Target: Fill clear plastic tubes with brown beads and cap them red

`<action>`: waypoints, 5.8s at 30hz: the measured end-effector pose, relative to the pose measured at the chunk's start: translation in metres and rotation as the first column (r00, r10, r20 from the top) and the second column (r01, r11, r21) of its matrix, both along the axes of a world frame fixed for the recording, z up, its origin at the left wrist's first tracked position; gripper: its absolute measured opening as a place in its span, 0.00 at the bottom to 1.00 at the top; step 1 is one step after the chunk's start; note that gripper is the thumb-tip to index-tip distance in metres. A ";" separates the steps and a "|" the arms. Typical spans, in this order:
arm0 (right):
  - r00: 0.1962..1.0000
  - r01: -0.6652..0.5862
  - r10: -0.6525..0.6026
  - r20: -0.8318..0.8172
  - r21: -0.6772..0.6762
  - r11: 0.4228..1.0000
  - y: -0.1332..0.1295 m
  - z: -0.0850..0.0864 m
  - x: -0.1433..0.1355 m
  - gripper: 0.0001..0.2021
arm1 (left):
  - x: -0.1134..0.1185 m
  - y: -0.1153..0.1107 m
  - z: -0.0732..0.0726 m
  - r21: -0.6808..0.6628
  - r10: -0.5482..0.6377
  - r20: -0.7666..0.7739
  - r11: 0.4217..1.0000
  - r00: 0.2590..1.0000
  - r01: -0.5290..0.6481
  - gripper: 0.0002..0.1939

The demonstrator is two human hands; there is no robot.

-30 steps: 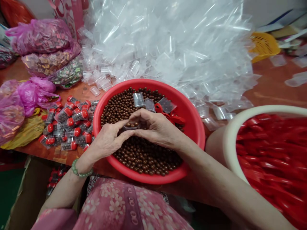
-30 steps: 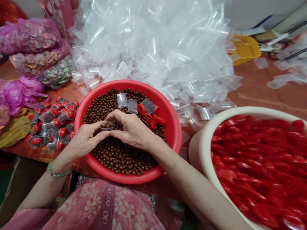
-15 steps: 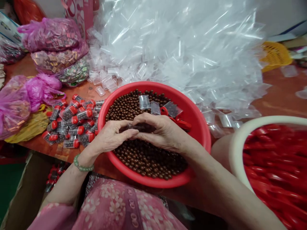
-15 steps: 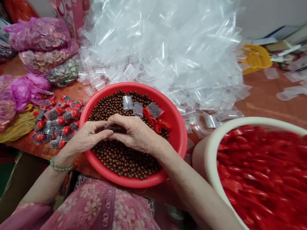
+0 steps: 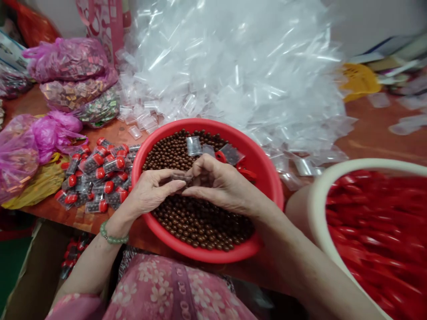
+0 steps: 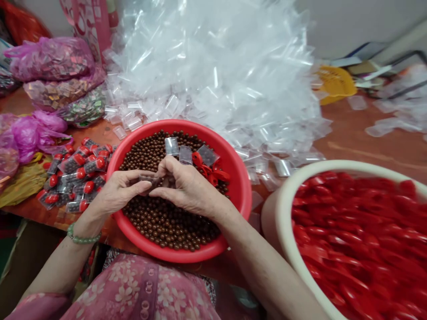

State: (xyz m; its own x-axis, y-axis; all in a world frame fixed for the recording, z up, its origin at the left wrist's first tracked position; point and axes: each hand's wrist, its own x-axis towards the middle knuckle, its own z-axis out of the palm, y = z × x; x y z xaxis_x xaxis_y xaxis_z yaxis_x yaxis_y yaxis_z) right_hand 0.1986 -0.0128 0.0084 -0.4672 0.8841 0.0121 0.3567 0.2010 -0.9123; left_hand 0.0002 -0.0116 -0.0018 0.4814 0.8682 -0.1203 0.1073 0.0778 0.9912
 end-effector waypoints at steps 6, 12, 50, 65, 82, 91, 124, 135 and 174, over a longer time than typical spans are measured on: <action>0.937 -0.078 0.045 0.346 0.082 0.994 -0.020 0.018 0.027 0.07 | -0.002 -0.001 0.009 -0.137 0.198 0.202 0.975 0.959 -0.173 0.12; 0.685 0.236 -0.410 0.602 0.350 0.907 -0.027 0.003 0.083 0.05 | 0.002 -0.009 0.021 0.000 0.080 0.176 0.997 0.981 -0.081 0.07; 0.965 0.261 -0.259 -0.041 0.238 0.936 -0.032 -0.001 0.001 0.06 | 0.015 -0.005 -0.001 -0.382 0.393 0.357 0.889 0.848 -0.251 0.15; 0.850 0.438 -0.508 -0.141 -0.350 0.828 -0.018 -0.004 -0.004 0.13 | 0.016 -0.006 0.001 0.157 0.299 0.084 0.938 0.950 -0.309 0.06; 0.808 0.363 -0.508 -0.299 -0.426 0.829 -0.016 -0.012 -0.011 0.16 | 0.019 -0.007 -0.005 0.433 0.231 0.015 0.876 0.973 -0.214 0.05; 0.822 0.269 -0.445 -0.354 -0.447 0.853 -0.019 -0.002 -0.006 0.11 | 0.016 -0.003 -0.001 0.027 0.171 0.059 0.985 0.984 -0.173 0.09; 0.994 0.111 -0.109 -0.027 0.356 0.928 0.006 0.020 -0.023 0.11 | 0.012 -0.002 0.000 -0.268 0.048 0.185 0.963 0.982 0.003 0.16; 0.986 -0.066 -0.008 0.165 0.438 0.897 0.009 0.023 -0.017 0.11 | 0.008 -0.002 0.004 -0.298 -0.085 0.173 0.945 0.981 0.135 0.18; 0.873 -0.228 -0.150 0.464 0.660 0.716 -0.004 0.006 -0.025 0.37 | -0.018 -0.004 0.015 -0.040 0.232 0.127 0.973 0.964 -0.229 0.15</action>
State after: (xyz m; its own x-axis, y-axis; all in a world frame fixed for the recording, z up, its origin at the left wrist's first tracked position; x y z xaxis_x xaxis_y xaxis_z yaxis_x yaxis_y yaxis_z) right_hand 0.1733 -0.0168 0.0146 -0.6146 0.6944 0.3742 0.6587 0.7128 -0.2408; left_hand -0.0178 -0.0160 0.0132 0.2818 0.9550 -0.0927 -0.0460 0.1100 0.9929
